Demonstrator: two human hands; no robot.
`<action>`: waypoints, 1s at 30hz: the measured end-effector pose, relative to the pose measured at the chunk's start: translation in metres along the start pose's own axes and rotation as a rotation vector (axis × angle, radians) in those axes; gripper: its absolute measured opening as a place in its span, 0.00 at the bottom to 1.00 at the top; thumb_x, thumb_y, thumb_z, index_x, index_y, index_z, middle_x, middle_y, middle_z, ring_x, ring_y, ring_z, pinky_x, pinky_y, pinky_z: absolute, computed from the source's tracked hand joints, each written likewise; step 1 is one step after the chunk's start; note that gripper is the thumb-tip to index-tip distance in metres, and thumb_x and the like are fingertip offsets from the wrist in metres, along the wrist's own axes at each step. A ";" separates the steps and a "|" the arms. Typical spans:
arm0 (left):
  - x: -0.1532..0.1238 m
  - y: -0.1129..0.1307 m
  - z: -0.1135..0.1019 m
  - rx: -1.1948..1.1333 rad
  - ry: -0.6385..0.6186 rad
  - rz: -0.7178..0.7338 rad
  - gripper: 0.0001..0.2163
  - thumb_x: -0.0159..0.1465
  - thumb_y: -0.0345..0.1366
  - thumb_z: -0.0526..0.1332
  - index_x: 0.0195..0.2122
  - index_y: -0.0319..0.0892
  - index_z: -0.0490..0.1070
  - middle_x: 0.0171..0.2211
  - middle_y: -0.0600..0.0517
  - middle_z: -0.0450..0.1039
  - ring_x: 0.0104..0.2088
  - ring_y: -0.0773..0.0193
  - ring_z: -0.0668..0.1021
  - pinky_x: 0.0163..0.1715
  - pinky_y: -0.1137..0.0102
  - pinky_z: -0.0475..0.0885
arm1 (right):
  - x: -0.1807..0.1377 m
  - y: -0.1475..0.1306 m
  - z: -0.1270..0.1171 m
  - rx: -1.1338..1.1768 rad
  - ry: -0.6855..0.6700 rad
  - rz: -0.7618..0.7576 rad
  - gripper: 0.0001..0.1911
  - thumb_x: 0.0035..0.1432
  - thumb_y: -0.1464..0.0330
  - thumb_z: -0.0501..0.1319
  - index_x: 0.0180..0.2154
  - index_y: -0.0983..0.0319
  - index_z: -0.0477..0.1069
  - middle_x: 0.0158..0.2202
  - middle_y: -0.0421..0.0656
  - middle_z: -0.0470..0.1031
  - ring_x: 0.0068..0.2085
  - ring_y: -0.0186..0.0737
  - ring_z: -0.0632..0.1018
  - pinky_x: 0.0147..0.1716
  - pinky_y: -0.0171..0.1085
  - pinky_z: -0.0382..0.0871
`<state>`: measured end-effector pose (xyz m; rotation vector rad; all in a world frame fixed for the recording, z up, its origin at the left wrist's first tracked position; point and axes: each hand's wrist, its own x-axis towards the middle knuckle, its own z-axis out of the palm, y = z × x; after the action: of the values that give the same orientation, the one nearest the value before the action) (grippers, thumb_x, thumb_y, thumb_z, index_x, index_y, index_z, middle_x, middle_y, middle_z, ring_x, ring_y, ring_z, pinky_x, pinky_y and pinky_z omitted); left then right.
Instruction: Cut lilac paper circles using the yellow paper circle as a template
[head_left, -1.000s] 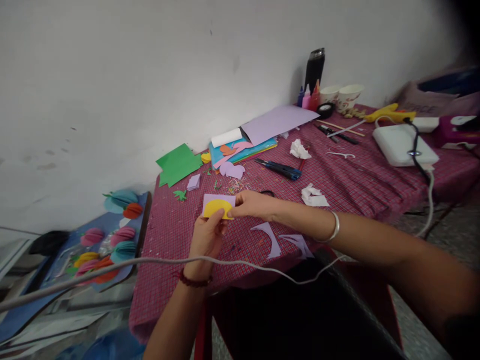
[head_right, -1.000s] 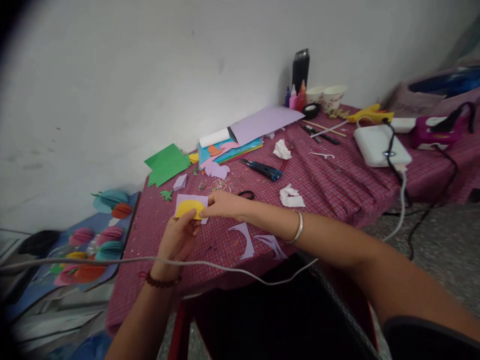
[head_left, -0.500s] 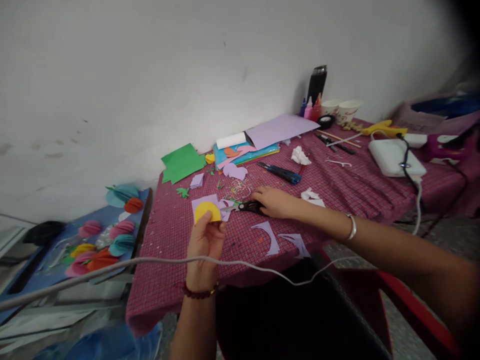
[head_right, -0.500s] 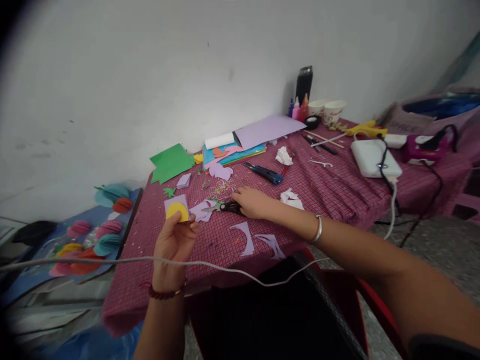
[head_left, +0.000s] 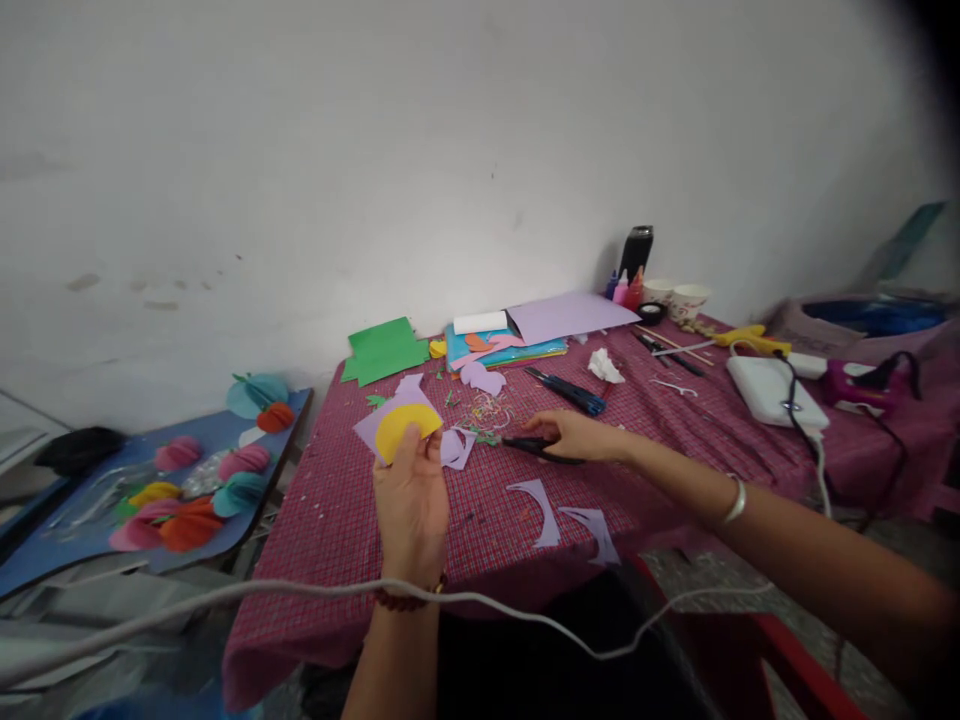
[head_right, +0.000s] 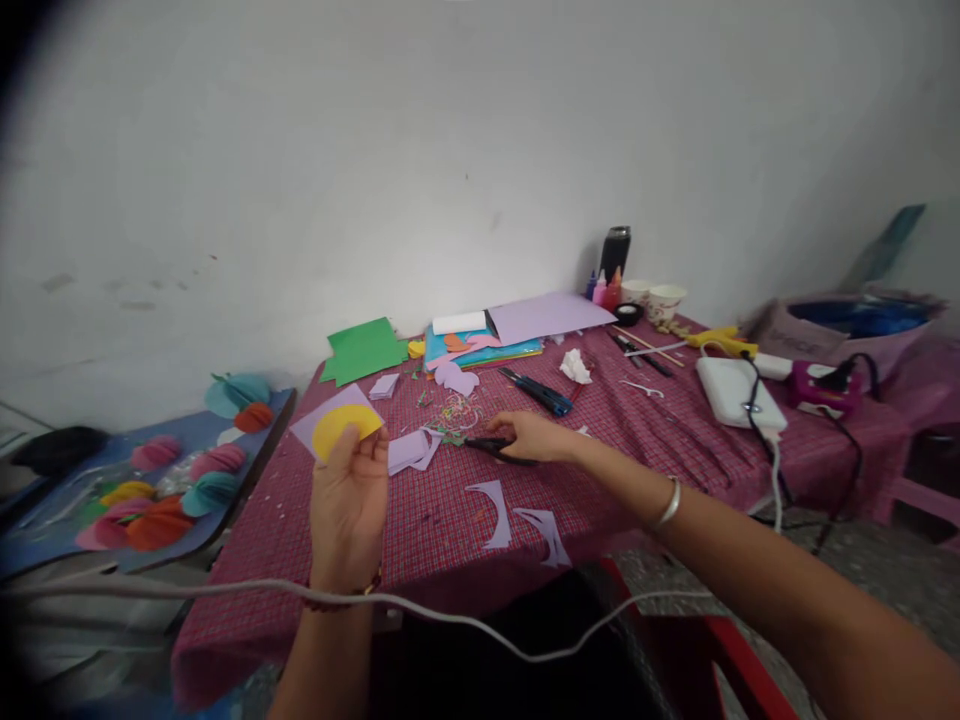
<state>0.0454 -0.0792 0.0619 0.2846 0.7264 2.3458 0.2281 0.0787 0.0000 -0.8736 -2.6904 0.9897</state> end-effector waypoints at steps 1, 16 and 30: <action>-0.003 0.001 0.001 -0.003 -0.005 0.026 0.07 0.51 0.24 0.68 0.29 0.41 0.72 0.30 0.56 0.78 0.33 0.69 0.79 0.39 0.70 0.74 | -0.007 -0.003 -0.001 0.095 -0.006 -0.019 0.27 0.53 0.63 0.62 0.54 0.64 0.65 0.31 0.41 0.72 0.29 0.34 0.71 0.27 0.32 0.62; -0.046 -0.015 0.039 0.031 -0.111 0.093 0.05 0.54 0.25 0.65 0.29 0.42 0.73 0.30 0.57 0.76 0.31 0.71 0.77 0.36 0.76 0.73 | -0.076 -0.088 0.064 1.110 0.179 -0.383 0.41 0.48 0.50 0.66 0.59 0.60 0.61 0.32 0.40 0.66 0.30 0.34 0.65 0.28 0.33 0.60; -0.052 -0.026 0.038 0.158 -0.097 0.174 0.04 0.55 0.28 0.66 0.29 0.42 0.73 0.28 0.57 0.74 0.29 0.70 0.76 0.32 0.75 0.72 | -0.079 -0.085 0.077 1.158 0.292 -0.337 0.34 0.49 0.57 0.68 0.56 0.58 0.65 0.29 0.37 0.61 0.28 0.31 0.62 0.26 0.32 0.58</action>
<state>0.1130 -0.0807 0.0776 0.5464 0.8715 2.4201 0.2275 -0.0605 -0.0013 -0.2568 -1.4886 1.7847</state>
